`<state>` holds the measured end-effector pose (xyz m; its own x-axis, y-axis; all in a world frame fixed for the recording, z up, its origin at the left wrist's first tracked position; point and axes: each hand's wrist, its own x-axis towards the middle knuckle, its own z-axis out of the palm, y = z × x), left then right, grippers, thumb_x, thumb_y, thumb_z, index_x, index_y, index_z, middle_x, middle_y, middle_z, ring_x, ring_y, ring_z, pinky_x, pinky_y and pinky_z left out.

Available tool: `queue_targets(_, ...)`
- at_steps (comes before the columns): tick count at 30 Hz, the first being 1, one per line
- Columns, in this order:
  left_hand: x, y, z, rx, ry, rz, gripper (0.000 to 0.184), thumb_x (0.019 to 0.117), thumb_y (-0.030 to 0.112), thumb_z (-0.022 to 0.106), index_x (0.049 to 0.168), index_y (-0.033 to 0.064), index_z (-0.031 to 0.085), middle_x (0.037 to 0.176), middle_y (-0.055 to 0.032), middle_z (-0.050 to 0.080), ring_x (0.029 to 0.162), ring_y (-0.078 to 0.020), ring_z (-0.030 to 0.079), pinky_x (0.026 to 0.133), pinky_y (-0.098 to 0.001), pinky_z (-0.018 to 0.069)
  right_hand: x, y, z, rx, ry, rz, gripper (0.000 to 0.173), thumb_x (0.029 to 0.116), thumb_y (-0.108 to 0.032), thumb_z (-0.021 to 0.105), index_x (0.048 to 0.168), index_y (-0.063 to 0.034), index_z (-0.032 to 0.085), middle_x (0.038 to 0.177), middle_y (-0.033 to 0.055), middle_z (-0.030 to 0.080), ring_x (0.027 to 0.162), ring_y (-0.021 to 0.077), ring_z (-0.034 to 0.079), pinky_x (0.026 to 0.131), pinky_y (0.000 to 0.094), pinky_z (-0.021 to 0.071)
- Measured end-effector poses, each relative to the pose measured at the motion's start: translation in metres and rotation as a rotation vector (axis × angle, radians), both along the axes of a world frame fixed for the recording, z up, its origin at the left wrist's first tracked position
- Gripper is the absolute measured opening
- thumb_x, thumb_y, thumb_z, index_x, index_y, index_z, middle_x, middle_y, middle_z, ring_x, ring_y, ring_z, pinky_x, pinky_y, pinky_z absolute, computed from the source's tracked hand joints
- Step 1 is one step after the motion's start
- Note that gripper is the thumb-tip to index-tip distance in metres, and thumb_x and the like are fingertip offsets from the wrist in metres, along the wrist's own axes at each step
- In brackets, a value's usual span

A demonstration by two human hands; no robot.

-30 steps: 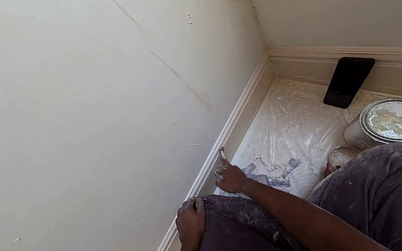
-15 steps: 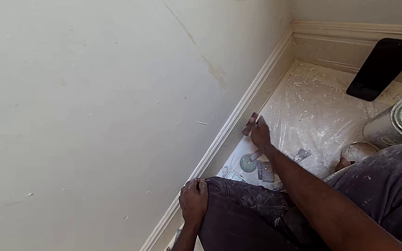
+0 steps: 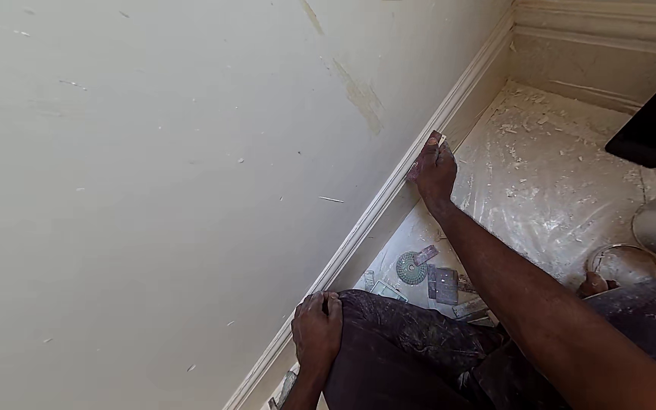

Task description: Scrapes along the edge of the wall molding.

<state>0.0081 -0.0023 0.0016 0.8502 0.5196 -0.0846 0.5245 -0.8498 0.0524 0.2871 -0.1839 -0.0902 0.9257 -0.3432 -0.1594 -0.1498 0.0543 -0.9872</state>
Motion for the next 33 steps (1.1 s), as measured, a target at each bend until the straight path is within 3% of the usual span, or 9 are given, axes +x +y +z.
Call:
queue_targets(9, -0.003, 0.000, -0.001, -0.004, -0.016, -0.008, 0.034, 0.1023, 0.028, 0.048, 0.098, 0.0049, 0.074, 0.097, -0.0150, 0.069, 0.102, -0.0368, 0.064, 0.091, -0.0603, 0.0470, 0.000, 0.007, -0.009, 0.067, -0.080, -0.068, 0.042, 0.1123, -0.030, 0.038, 0.124, -0.0014, 0.067, 0.103, 0.0124, 0.073, 0.098, 0.0190, 0.070, 0.091, 0.0411, 0.0552)
queue_targets(16, 0.001, -0.002, 0.001, -0.003, 0.005, -0.009, 0.034, 0.1028, 0.027, 0.048, 0.097, 0.0049, 0.074, 0.099, -0.0155, 0.069, 0.103, -0.0378, 0.064, 0.090, -0.0618, 0.0466, -0.015, 0.017, 0.002, -0.012, 0.050, -0.028, 0.047, 0.1130, -0.035, 0.032, 0.121, -0.0019, 0.065, 0.098, 0.0142, 0.071, 0.097, 0.0251, 0.070, 0.088, 0.0478, 0.0545)
queue_targets(18, 0.003, -0.004, 0.001, 0.006, 0.012, 0.000, 0.033, 0.1035, 0.026, 0.049, 0.097, 0.0057, 0.073, 0.099, -0.0148, 0.069, 0.103, -0.0374, 0.064, 0.089, -0.0616, 0.0468, -0.035, 0.030, 0.008, -0.059, 0.120, 0.033, 0.050, 0.1127, -0.037, 0.030, 0.130, -0.0046, 0.063, 0.098, 0.0147, 0.073, 0.094, 0.0288, 0.071, 0.084, 0.0516, 0.0564)
queue_targets(21, 0.006, -0.009, 0.003, 0.018, 0.029, 0.008, 0.032, 0.1036, 0.026, 0.049, 0.099, 0.0061, 0.073, 0.102, -0.0155, 0.070, 0.106, -0.0377, 0.063, 0.090, -0.0623, 0.0456, -0.095, 0.068, 0.019, -0.134, 0.217, 0.204, 0.051, 0.1127, -0.039, 0.028, 0.131, -0.0033, 0.060, 0.090, 0.0160, 0.072, 0.085, 0.0325, 0.073, 0.075, 0.0542, 0.0585)
queue_targets(23, 0.006, -0.008, 0.004, 0.024, 0.031, -0.002, 0.033, 0.1032, 0.027, 0.048, 0.099, 0.0056, 0.073, 0.101, -0.0158, 0.069, 0.105, -0.0381, 0.063, 0.089, -0.0622, 0.0456, -0.135, 0.089, 0.019, -0.088, 0.227, 0.323, 0.055, 0.1129, -0.039, 0.027, 0.132, -0.0016, 0.061, 0.094, 0.0194, 0.073, 0.089, 0.0359, 0.073, 0.078, 0.0565, 0.0579)
queue_targets(25, 0.003, -0.005, 0.003, 0.020, 0.019, -0.012, 0.036, 0.1027, 0.028, 0.047, 0.099, 0.0044, 0.074, 0.101, -0.0165, 0.070, 0.104, -0.0385, 0.064, 0.090, -0.0623, 0.0460, -0.145, 0.095, 0.014, -0.040, 0.177, 0.347, 0.055, 0.1129, -0.038, 0.028, 0.131, -0.0005, 0.063, 0.100, 0.0207, 0.074, 0.094, 0.0367, 0.072, 0.083, 0.0572, 0.0561)
queue_targets(27, -0.005, -0.004, 0.003, 0.005, -0.008, 0.001, 0.035, 0.1015, 0.028, 0.047, 0.098, 0.0038, 0.073, 0.100, -0.0170, 0.069, 0.105, -0.0388, 0.064, 0.091, -0.0627, 0.0457, -0.138, 0.089, 0.007, -0.090, 0.078, 0.348, 0.050, 0.1120, -0.032, 0.032, 0.122, 0.0016, 0.066, 0.093, 0.0201, 0.073, 0.088, 0.0365, 0.073, 0.076, 0.0569, 0.0563)
queue_targets(31, -0.010, -0.003, 0.001, -0.004, -0.052, 0.024, 0.033, 0.1009, 0.027, 0.049, 0.096, 0.0052, 0.073, 0.098, -0.0151, 0.069, 0.102, -0.0382, 0.064, 0.088, -0.0624, 0.0461, -0.122, 0.082, 0.001, -0.173, 0.023, 0.315, 0.050, 0.1121, -0.034, 0.031, 0.108, 0.0013, 0.067, 0.082, 0.0176, 0.070, 0.080, 0.0346, 0.072, 0.071, 0.0555, 0.0553)
queue_targets(33, -0.011, -0.002, 0.001, -0.007, -0.063, 0.018, 0.034, 0.1021, 0.028, 0.048, 0.097, 0.0062, 0.074, 0.098, -0.0138, 0.070, 0.102, -0.0369, 0.064, 0.088, -0.0614, 0.0467, -0.110, 0.074, 0.002, -0.177, 0.040, 0.260, 0.052, 0.1125, -0.035, 0.030, 0.110, 0.0031, 0.066, 0.084, 0.0190, 0.070, 0.082, 0.0348, 0.072, 0.074, 0.0558, 0.0560)
